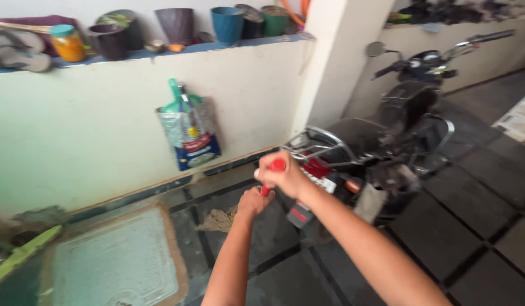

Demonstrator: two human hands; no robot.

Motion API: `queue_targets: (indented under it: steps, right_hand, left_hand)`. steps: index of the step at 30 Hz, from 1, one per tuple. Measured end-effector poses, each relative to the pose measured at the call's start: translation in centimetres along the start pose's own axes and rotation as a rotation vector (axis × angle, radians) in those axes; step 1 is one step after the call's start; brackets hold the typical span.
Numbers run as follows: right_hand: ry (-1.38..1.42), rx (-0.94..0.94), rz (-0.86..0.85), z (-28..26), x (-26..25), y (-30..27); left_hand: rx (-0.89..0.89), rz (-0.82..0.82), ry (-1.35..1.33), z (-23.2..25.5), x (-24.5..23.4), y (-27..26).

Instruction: The person mops a tiled floor using a red-handled string mop and a white bucket. They clean the area around a parked motorcycle and a wall with potted plants, repeatedly dipping the mop into the bucket to wet it.

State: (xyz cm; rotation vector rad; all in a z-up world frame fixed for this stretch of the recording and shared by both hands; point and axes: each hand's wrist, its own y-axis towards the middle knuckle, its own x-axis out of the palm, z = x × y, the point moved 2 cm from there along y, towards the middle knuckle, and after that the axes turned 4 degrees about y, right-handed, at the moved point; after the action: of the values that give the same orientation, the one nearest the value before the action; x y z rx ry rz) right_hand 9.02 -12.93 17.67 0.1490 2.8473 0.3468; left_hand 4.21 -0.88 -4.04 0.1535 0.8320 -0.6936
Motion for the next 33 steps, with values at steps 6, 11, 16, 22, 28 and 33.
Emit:
queue_targets:
  steps: [6,11,16,22,28,33]
  right_hand:
    - [-0.351,-0.142,0.026,0.8,0.4,-7.5]
    - [-0.636,-0.041,0.094,-0.7,2.6,-9.6]
    - [-0.627,0.09,0.138,-3.8,3.5,-8.1]
    - [-0.509,0.146,0.151,-7.6,4.1,-6.0]
    - [-0.438,0.042,0.164,-8.8,5.9,-3.5]
    - [-0.295,-0.038,0.125,-7.2,7.7,-1.7]
  left_hand:
    - [0.426,0.083,-0.203,-1.1,11.8,2.2]
    - [0.612,-0.056,-0.519,0.3,13.4,-1.7]
    - [0.522,-0.249,-0.45,2.7,10.3,-5.9]
    - [0.462,-0.295,-0.208,1.9,5.7,-6.7]
    - [0.521,-0.24,-0.032,-0.1,-1.6,-7.1]
    - [0.298,-0.13,0.303,-1.7,-7.1,-8.1]
